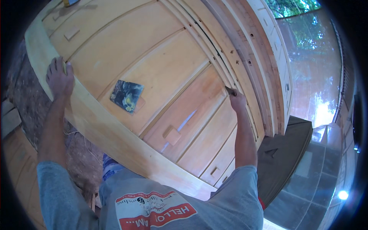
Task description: The person sands the raised square details on a wooden door using a piece of sandpaper and applies a liquid finish with a brush.
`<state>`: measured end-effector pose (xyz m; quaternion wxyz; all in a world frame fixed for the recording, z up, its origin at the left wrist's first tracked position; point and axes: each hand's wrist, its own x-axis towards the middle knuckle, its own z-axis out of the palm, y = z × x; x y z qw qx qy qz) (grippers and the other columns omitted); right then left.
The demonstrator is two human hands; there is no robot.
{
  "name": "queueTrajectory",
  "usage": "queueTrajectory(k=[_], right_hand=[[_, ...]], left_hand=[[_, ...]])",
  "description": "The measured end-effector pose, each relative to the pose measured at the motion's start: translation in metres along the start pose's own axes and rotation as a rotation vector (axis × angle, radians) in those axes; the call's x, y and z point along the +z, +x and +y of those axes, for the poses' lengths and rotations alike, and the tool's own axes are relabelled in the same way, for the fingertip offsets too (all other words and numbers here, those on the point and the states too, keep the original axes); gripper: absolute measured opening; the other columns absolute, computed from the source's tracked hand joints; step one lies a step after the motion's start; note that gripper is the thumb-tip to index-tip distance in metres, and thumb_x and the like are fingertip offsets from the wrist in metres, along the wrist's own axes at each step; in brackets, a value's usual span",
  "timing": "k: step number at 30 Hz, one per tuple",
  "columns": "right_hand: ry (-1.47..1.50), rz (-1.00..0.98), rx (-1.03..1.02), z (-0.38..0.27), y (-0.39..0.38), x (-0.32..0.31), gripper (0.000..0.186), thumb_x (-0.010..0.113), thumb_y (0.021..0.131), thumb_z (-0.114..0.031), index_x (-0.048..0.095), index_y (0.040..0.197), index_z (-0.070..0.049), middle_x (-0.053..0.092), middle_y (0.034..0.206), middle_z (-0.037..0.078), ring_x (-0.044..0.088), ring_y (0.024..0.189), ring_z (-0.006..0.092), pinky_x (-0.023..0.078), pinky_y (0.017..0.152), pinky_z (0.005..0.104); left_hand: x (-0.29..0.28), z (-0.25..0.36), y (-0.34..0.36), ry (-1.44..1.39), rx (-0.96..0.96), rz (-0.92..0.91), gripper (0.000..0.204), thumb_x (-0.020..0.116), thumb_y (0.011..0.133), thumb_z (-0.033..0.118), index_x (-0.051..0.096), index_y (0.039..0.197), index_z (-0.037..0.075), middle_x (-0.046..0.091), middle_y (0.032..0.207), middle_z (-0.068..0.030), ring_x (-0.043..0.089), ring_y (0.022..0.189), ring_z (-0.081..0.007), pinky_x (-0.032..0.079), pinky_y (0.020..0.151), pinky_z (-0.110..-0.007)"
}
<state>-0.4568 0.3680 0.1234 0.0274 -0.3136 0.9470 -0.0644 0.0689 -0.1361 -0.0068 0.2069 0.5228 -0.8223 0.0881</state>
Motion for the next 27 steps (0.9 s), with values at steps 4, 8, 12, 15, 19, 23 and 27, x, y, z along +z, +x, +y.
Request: queueTrajectory(k=[4, 8, 12, 15, 19, 23, 27], right_hand=[[-0.053, -0.030, -0.073, 0.017, 0.030, 0.019, 0.029, 0.061, 0.087, -0.014, 0.074, 0.113, -0.012, 0.073, 0.097, 0.020, 0.072, 0.090, 0.0351, 0.056, 0.081, 0.0438], [-0.048, -0.033, -0.061, 0.022, 0.044, 0.029, 0.028, 0.060, 0.089, -0.015, 0.074, 0.113, -0.013, 0.074, 0.098, 0.018, 0.072, 0.091, 0.0354, 0.056, 0.083, 0.0442], [-0.043, 0.039, -0.112, 0.023, 0.034, 0.046, 0.026, 0.060, 0.090, -0.014, 0.074, 0.111, -0.014, 0.074, 0.100, 0.017, 0.071, 0.093, 0.0349, 0.056, 0.083, 0.0455], [-0.119, 0.120, -0.189, 0.012, 0.015, 0.070, 0.024, 0.061, 0.088, -0.013, 0.073, 0.109, -0.013, 0.073, 0.099, 0.017, 0.070, 0.093, 0.0361, 0.056, 0.082, 0.0479], [-0.225, 0.292, -0.197, 0.006, 0.000, 0.093, 0.030, 0.063, 0.083, -0.011, 0.068, 0.113, -0.007, 0.069, 0.099, 0.019, 0.066, 0.089, 0.0407, 0.055, 0.077, 0.0509], [-0.200, 0.270, -0.157, -0.005, -0.023, 0.097, 0.032, 0.066, 0.080, -0.008, 0.067, 0.112, -0.007, 0.067, 0.098, 0.019, 0.064, 0.094, 0.0403, 0.054, 0.078, 0.0507], [-0.088, 0.280, -0.253, -0.020, -0.086, 0.101, 0.033, 0.066, 0.080, -0.004, 0.067, 0.112, -0.008, 0.067, 0.097, 0.017, 0.064, 0.092, 0.0390, 0.054, 0.078, 0.0511]], left_hand=[[-0.002, -0.001, 0.000, -0.021, 0.001, -0.015, 0.047, 0.053, 0.100, 0.039, 0.052, 0.139, 0.015, 0.048, 0.147, -0.0136, 0.042, 0.137, -0.0361, 0.032, 0.113, -0.054], [-0.007, 0.000, 0.000, -0.033, -0.016, -0.037, 0.048, 0.052, 0.100, 0.039, 0.052, 0.140, 0.014, 0.047, 0.148, -0.0139, 0.042, 0.138, -0.0359, 0.031, 0.114, -0.053], [-0.007, 0.000, -0.001, -0.026, -0.023, -0.035, 0.048, 0.052, 0.099, 0.039, 0.052, 0.140, 0.014, 0.048, 0.148, -0.0140, 0.042, 0.138, -0.0355, 0.032, 0.114, -0.052], [-0.006, -0.003, 0.000, -0.021, -0.018, -0.024, 0.047, 0.052, 0.099, 0.039, 0.052, 0.140, 0.014, 0.048, 0.147, -0.0141, 0.042, 0.138, -0.0354, 0.032, 0.114, -0.052], [-0.006, 0.001, 0.000, -0.014, 0.000, -0.033, 0.047, 0.052, 0.100, 0.038, 0.051, 0.140, 0.013, 0.049, 0.146, -0.0145, 0.043, 0.137, -0.0355, 0.032, 0.113, -0.053], [-0.007, 0.003, 0.005, -0.021, -0.006, -0.017, 0.046, 0.053, 0.099, 0.039, 0.053, 0.139, 0.015, 0.050, 0.146, -0.0139, 0.044, 0.136, -0.0358, 0.033, 0.112, -0.053], [-0.004, 0.000, 0.002, -0.033, -0.006, -0.013, 0.047, 0.053, 0.099, 0.040, 0.052, 0.139, 0.015, 0.049, 0.146, -0.0137, 0.044, 0.136, -0.0360, 0.033, 0.112, -0.053]])
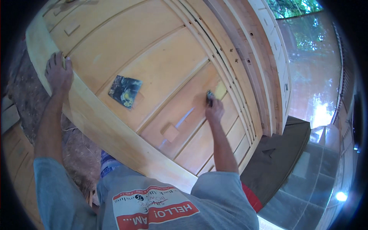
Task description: The person sands the raised square details on a wooden door using a piece of sandpaper and applies a liquid finish with a brush.
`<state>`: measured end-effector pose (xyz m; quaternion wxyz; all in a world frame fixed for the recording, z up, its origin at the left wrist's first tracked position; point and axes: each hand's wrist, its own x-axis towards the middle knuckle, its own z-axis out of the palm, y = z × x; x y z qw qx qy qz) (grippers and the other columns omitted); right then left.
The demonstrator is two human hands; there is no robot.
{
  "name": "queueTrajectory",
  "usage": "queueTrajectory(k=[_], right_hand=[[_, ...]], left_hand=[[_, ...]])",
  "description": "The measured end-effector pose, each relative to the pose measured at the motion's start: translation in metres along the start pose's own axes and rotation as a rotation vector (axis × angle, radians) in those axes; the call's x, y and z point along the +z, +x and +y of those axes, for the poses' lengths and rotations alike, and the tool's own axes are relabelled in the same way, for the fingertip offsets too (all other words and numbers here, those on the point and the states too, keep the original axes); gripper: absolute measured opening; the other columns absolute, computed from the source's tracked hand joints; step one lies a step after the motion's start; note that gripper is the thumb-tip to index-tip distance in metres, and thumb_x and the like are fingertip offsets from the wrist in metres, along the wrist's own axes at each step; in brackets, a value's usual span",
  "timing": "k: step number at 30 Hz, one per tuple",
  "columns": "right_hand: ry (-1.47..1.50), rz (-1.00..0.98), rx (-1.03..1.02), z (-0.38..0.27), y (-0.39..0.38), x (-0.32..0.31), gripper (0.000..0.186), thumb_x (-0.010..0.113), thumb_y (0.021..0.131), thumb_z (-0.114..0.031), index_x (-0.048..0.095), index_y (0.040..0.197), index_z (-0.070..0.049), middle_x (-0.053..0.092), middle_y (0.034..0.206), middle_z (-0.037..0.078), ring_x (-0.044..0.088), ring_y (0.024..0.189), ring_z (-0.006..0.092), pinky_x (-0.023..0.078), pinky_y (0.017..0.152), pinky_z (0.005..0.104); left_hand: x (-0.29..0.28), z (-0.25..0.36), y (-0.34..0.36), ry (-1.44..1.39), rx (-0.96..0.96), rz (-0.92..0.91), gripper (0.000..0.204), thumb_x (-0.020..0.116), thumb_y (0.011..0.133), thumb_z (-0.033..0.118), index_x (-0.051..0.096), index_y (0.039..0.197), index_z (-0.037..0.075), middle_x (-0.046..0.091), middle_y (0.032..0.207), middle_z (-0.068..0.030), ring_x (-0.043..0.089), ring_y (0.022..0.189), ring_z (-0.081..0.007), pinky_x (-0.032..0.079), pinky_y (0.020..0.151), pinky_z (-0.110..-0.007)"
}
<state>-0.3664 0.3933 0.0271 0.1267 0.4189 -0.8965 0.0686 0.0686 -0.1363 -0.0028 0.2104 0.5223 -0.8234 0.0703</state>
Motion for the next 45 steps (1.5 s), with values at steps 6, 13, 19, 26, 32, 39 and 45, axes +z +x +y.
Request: queueTrajectory(k=[6, 13, 19, 26, 32, 39, 45], right_hand=[[0.105, -0.147, 0.039, -0.041, -0.027, -0.060, 0.030, 0.066, 0.081, -0.002, 0.072, 0.109, -0.012, 0.072, 0.102, 0.015, 0.068, 0.097, 0.0338, 0.057, 0.083, 0.0444], [0.041, -0.029, 0.050, 0.048, 0.084, -0.045, 0.024, 0.064, 0.084, -0.006, 0.076, 0.104, -0.010, 0.073, 0.086, 0.018, 0.072, 0.079, 0.0333, 0.057, 0.072, 0.0429], [0.006, -0.222, 0.230, 0.069, 0.121, -0.021, 0.028, 0.059, 0.086, -0.013, 0.075, 0.109, -0.015, 0.073, 0.101, 0.018, 0.071, 0.095, 0.0370, 0.056, 0.085, 0.0470], [0.592, -0.426, 0.369, 0.107, 0.126, -0.002, 0.042, 0.072, 0.090, -0.021, 0.067, 0.127, -0.001, 0.073, 0.116, 0.013, 0.067, 0.103, 0.0215, 0.052, 0.090, 0.0329], [-0.133, -0.457, 0.215, 0.096, 0.128, -0.008, 0.037, 0.060, 0.094, -0.030, 0.069, 0.125, -0.010, 0.075, 0.104, 0.017, 0.072, 0.101, 0.0309, 0.055, 0.082, 0.0444], [0.173, -0.495, 0.340, 0.105, 0.122, -0.010, 0.048, 0.067, 0.089, -0.031, 0.067, 0.128, -0.004, 0.073, 0.118, 0.016, 0.069, 0.101, 0.0257, 0.052, 0.089, 0.0362], [0.003, -0.328, 0.196, 0.022, 0.062, -0.041, 0.030, 0.059, 0.086, -0.016, 0.075, 0.110, -0.013, 0.074, 0.100, 0.018, 0.072, 0.093, 0.0354, 0.056, 0.084, 0.0443]], left_hand=[[-0.003, -0.004, -0.001, 0.074, -0.036, -0.017, 0.047, 0.053, 0.099, 0.040, 0.052, 0.139, 0.016, 0.049, 0.147, -0.0138, 0.043, 0.137, -0.0356, 0.033, 0.113, -0.053], [-0.001, 0.001, 0.001, 0.011, -0.015, -0.019, 0.049, 0.053, 0.099, 0.041, 0.052, 0.140, 0.015, 0.048, 0.147, -0.0143, 0.043, 0.138, -0.0350, 0.032, 0.113, -0.052], [-0.002, 0.007, 0.000, 0.036, -0.029, -0.014, 0.050, 0.051, 0.099, 0.043, 0.053, 0.139, 0.013, 0.048, 0.148, -0.0149, 0.042, 0.138, -0.0342, 0.031, 0.113, -0.052], [0.002, 0.009, 0.002, -0.129, 0.006, 0.242, 0.030, 0.065, 0.076, 0.032, 0.064, 0.096, 0.009, 0.062, 0.094, -0.0129, 0.059, 0.094, -0.0353, 0.045, 0.083, -0.050], [-0.036, 0.019, -0.004, -0.046, -0.125, -0.116, 0.057, 0.057, 0.092, 0.042, 0.055, 0.135, 0.006, 0.049, 0.141, -0.0195, 0.042, 0.134, -0.0373, 0.029, 0.114, -0.053], [0.017, -0.003, 0.001, -0.052, 0.044, 0.247, 0.034, 0.066, 0.084, 0.038, 0.065, 0.100, 0.008, 0.064, 0.100, -0.0132, 0.060, 0.096, -0.0343, 0.047, 0.085, -0.050], [0.001, 0.001, -0.012, 0.071, -0.030, 0.027, 0.050, 0.052, 0.098, 0.046, 0.055, 0.138, 0.016, 0.051, 0.145, -0.0136, 0.047, 0.134, -0.0354, 0.036, 0.110, -0.053]])
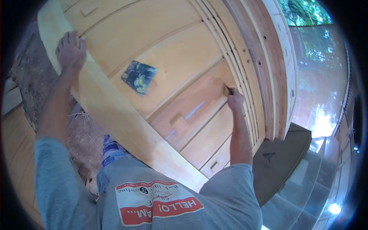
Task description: The person sands the raised square details on a wooden door using a piece of sandpaper and applies a liquid finish with a brush.
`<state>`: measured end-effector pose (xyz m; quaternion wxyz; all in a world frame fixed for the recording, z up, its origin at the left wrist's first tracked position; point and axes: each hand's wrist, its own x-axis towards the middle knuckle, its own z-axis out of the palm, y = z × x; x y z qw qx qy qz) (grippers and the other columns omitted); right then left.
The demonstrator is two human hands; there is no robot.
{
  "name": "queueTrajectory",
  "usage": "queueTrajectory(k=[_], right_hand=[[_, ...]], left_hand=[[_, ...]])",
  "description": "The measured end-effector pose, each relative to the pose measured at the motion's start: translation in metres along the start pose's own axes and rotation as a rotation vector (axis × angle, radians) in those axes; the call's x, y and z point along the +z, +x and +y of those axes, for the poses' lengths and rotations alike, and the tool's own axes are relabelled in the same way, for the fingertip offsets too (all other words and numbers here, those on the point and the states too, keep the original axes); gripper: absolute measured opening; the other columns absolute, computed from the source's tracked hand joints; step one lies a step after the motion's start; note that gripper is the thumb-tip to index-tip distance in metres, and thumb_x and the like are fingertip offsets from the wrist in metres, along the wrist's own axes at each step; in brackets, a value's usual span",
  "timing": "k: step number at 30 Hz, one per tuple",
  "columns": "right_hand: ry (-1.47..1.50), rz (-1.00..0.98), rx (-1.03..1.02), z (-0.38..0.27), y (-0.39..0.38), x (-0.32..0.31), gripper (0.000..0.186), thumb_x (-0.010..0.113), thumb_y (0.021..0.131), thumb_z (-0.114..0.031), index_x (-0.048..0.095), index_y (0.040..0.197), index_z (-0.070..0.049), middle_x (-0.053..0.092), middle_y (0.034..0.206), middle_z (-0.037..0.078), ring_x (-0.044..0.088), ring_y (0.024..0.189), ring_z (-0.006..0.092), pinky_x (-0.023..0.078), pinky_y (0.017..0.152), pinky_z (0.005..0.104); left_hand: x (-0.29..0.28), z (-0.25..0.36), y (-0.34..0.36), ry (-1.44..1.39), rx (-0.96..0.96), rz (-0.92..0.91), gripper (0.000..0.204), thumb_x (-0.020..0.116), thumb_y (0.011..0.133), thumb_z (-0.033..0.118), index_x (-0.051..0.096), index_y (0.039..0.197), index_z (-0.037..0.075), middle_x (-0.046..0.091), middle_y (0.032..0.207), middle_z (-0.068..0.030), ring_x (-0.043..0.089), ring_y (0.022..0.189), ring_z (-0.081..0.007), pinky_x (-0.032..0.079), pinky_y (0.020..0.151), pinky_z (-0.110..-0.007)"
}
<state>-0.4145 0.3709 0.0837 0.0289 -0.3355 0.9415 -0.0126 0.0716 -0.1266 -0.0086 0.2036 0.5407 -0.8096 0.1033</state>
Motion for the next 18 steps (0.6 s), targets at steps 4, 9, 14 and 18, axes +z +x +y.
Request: queueTrajectory(k=[4, 9, 14, 18], right_hand=[[0.091, 0.131, -0.056, -0.019, -0.046, 0.016, 0.023, 0.064, 0.084, -0.010, 0.077, 0.102, -0.014, 0.075, 0.090, 0.015, 0.073, 0.083, 0.0324, 0.058, 0.076, 0.0427], [0.091, 0.178, -0.030, -0.057, -0.117, 0.040, 0.012, 0.067, 0.086, -0.014, 0.073, 0.097, -0.012, 0.073, 0.093, 0.013, 0.070, 0.086, 0.0337, 0.055, 0.076, 0.0471], [0.085, 0.195, -0.090, -0.118, -0.193, 0.038, 0.019, 0.067, 0.084, -0.007, 0.069, 0.102, -0.011, 0.070, 0.092, 0.012, 0.068, 0.088, 0.0325, 0.055, 0.073, 0.0464], [0.107, 0.030, -0.078, -0.131, -0.218, 0.015, 0.021, 0.065, 0.084, -0.006, 0.071, 0.103, -0.012, 0.072, 0.093, 0.012, 0.070, 0.090, 0.0319, 0.057, 0.076, 0.0446]], left_hand=[[0.000, 0.001, 0.013, 0.019, 0.005, -0.039, 0.050, 0.050, 0.100, 0.046, 0.053, 0.141, 0.017, 0.050, 0.147, -0.0124, 0.044, 0.137, -0.0340, 0.034, 0.112, -0.053], [0.002, -0.002, 0.009, 0.020, -0.003, -0.042, 0.050, 0.049, 0.100, 0.047, 0.054, 0.139, 0.017, 0.051, 0.146, -0.0119, 0.044, 0.137, -0.0320, 0.034, 0.113, -0.051], [-0.001, -0.005, 0.014, 0.038, 0.012, -0.077, 0.048, 0.050, 0.100, 0.045, 0.056, 0.138, 0.017, 0.050, 0.147, -0.0121, 0.047, 0.135, -0.0326, 0.037, 0.111, -0.051], [-0.002, -0.004, 0.010, 0.026, -0.005, -0.024, 0.048, 0.050, 0.100, 0.045, 0.056, 0.138, 0.016, 0.051, 0.146, -0.0122, 0.048, 0.134, -0.0328, 0.038, 0.110, -0.051]])
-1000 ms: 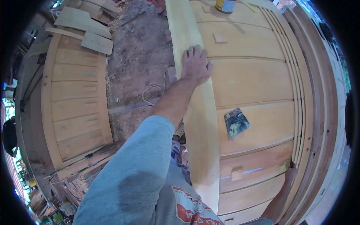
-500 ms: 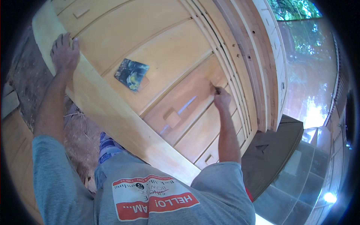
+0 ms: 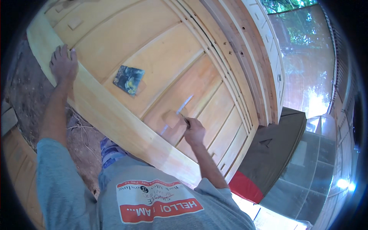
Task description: The person sands the raised square details on a wooden door using a piece of sandpaper and applies a liquid finish with a brush.
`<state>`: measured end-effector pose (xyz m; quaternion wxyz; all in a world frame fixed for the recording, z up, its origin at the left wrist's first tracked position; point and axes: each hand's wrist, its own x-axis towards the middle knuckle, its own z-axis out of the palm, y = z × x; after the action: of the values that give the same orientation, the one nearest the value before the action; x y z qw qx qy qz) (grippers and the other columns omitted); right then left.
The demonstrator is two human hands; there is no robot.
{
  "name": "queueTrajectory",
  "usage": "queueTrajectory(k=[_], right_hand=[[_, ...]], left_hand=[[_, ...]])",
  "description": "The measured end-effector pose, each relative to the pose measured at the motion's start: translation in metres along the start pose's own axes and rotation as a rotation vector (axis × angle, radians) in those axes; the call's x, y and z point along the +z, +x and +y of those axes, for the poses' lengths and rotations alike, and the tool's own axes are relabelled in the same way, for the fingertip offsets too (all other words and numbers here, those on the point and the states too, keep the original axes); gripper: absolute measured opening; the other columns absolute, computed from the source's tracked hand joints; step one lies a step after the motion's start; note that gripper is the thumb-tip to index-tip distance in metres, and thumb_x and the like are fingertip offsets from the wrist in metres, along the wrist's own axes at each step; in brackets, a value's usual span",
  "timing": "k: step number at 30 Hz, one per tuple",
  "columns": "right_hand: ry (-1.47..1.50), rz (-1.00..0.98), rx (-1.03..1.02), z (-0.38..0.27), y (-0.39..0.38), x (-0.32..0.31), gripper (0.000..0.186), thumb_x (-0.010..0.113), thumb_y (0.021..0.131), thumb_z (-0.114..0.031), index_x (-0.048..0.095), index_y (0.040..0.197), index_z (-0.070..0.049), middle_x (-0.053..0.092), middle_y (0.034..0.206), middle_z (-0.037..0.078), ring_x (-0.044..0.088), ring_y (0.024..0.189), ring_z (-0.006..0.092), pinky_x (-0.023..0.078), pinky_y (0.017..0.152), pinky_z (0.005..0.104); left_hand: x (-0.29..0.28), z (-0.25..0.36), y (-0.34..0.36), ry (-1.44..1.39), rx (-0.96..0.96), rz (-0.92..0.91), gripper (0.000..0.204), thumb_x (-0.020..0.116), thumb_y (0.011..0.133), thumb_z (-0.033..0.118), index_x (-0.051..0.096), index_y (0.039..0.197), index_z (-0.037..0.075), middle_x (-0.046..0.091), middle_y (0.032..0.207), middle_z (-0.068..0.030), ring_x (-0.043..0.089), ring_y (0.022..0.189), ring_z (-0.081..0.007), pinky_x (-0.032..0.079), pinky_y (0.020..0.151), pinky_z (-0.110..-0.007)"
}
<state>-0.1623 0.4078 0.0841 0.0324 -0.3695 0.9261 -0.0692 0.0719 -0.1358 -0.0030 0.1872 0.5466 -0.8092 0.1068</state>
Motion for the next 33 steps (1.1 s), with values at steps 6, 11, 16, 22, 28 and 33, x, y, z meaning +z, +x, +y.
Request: queueTrajectory(k=[6, 11, 16, 22, 28, 33], right_hand=[[-0.027, 0.087, -0.009, 0.082, 0.134, -0.053, 0.026, 0.060, 0.086, -0.006, 0.076, 0.105, -0.012, 0.073, 0.090, 0.018, 0.072, 0.083, 0.0359, 0.057, 0.074, 0.0433], [-0.068, 0.130, -0.015, 0.143, 0.232, -0.043, 0.032, 0.058, 0.084, -0.005, 0.075, 0.109, -0.014, 0.075, 0.093, 0.016, 0.072, 0.087, 0.0345, 0.057, 0.077, 0.0445], [-0.104, 0.023, 0.053, 0.149, 0.269, -0.029, 0.032, 0.059, 0.084, -0.014, 0.074, 0.112, -0.015, 0.074, 0.101, 0.018, 0.071, 0.097, 0.0357, 0.055, 0.086, 0.0462], [-0.098, 0.031, 0.068, 0.135, 0.255, -0.014, 0.029, 0.061, 0.085, -0.016, 0.075, 0.110, -0.013, 0.075, 0.100, 0.016, 0.072, 0.096, 0.0337, 0.055, 0.084, 0.0445], [-0.178, 0.147, -0.013, 0.089, 0.163, 0.027, 0.019, 0.069, 0.084, -0.018, 0.070, 0.100, -0.010, 0.070, 0.089, 0.015, 0.068, 0.087, 0.0361, 0.054, 0.074, 0.0486], [-0.046, 0.144, -0.094, 0.005, 0.058, 0.025, 0.029, 0.066, 0.077, 0.000, 0.066, 0.104, -0.011, 0.067, 0.094, 0.013, 0.066, 0.091, 0.0358, 0.055, 0.074, 0.0470]], left_hand=[[-0.011, 0.002, 0.001, -0.016, 0.003, -0.045, 0.049, 0.049, 0.100, 0.045, 0.055, 0.139, 0.015, 0.049, 0.147, -0.0131, 0.045, 0.136, -0.0330, 0.035, 0.111, -0.051], [-0.005, 0.005, 0.000, -0.037, 0.006, -0.023, 0.049, 0.050, 0.100, 0.044, 0.055, 0.139, 0.014, 0.049, 0.147, -0.0135, 0.044, 0.137, -0.0332, 0.033, 0.113, -0.052], [-0.007, 0.001, -0.002, -0.043, 0.004, -0.024, 0.049, 0.051, 0.100, 0.043, 0.055, 0.138, 0.014, 0.049, 0.146, -0.0138, 0.044, 0.136, -0.0337, 0.033, 0.112, -0.052], [-0.003, 0.000, -0.002, -0.041, 0.023, -0.004, 0.047, 0.051, 0.100, 0.042, 0.053, 0.139, 0.015, 0.049, 0.146, -0.0135, 0.044, 0.136, -0.0342, 0.035, 0.112, -0.052], [0.001, 0.003, 0.002, -0.033, 0.033, -0.020, 0.046, 0.052, 0.100, 0.040, 0.052, 0.139, 0.015, 0.049, 0.147, -0.0131, 0.045, 0.136, -0.0345, 0.036, 0.111, -0.052], [-0.002, 0.003, 0.000, -0.014, 0.006, -0.007, 0.048, 0.051, 0.100, 0.044, 0.055, 0.138, 0.014, 0.051, 0.145, -0.0118, 0.046, 0.135, -0.0328, 0.036, 0.111, -0.051]])
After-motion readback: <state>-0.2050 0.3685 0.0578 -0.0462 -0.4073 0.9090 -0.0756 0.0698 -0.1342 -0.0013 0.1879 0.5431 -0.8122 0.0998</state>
